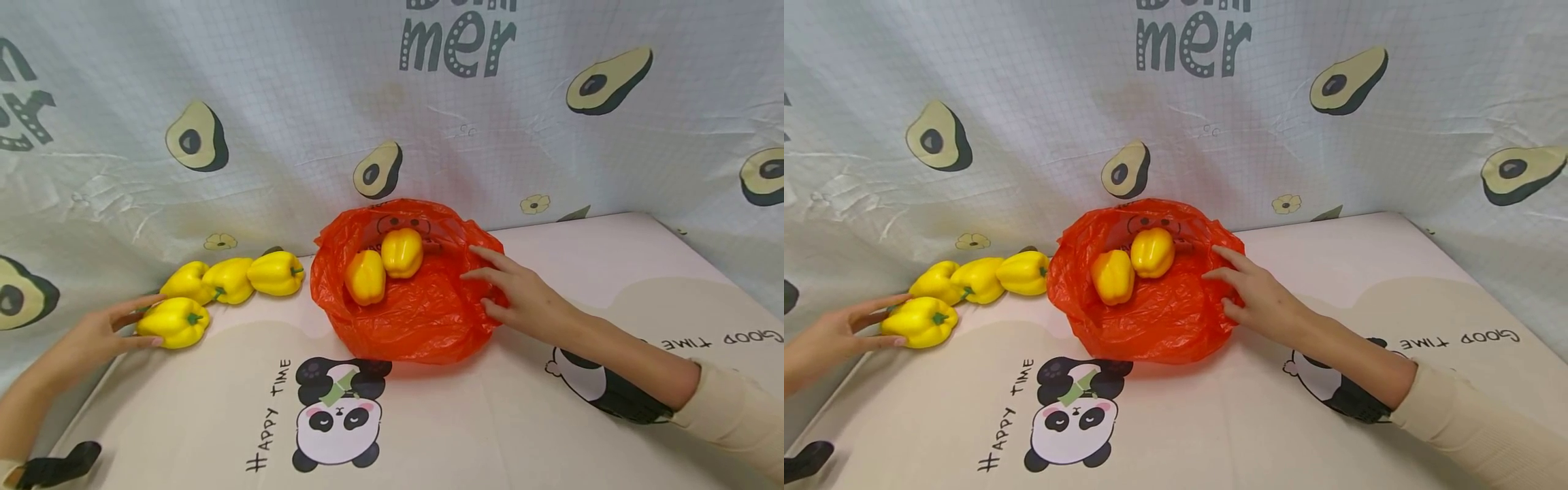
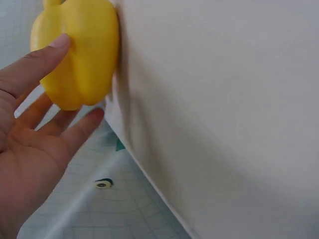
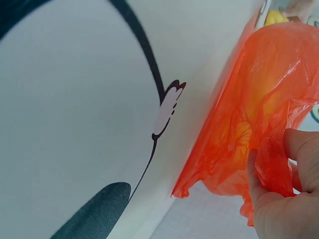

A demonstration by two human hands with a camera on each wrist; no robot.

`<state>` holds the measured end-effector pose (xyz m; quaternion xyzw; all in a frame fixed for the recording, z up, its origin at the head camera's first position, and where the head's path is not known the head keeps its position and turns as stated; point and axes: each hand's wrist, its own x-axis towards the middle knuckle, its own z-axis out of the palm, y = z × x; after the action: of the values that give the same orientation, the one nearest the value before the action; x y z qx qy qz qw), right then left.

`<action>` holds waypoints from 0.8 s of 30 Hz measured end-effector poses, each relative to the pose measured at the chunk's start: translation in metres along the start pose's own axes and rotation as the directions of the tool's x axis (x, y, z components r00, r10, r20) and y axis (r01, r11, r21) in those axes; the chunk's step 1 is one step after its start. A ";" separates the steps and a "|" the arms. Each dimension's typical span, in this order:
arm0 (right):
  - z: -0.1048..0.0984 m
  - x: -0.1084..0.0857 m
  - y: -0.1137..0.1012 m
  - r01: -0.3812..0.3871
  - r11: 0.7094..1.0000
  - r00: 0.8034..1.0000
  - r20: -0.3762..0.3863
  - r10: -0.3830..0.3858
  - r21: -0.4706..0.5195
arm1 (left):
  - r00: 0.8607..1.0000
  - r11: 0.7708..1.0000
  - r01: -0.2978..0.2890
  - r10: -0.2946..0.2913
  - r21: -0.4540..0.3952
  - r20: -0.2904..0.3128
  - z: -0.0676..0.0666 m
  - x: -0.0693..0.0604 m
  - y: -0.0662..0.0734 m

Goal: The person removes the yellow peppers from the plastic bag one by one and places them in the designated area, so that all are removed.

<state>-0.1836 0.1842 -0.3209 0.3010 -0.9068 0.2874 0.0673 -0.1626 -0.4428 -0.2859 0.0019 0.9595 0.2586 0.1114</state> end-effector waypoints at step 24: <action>0.000 0.000 -0.001 -0.005 1.000 1.000 0.009 0.005 -0.003 | 0.884 0.898 -0.418 0.437 0.137 -0.166 0.007 0.007 0.178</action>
<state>-0.1827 0.1835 -0.3205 0.3000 -0.9083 0.2847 0.0628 -0.1772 -0.2847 -0.2044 0.1940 0.9531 0.2286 -0.0422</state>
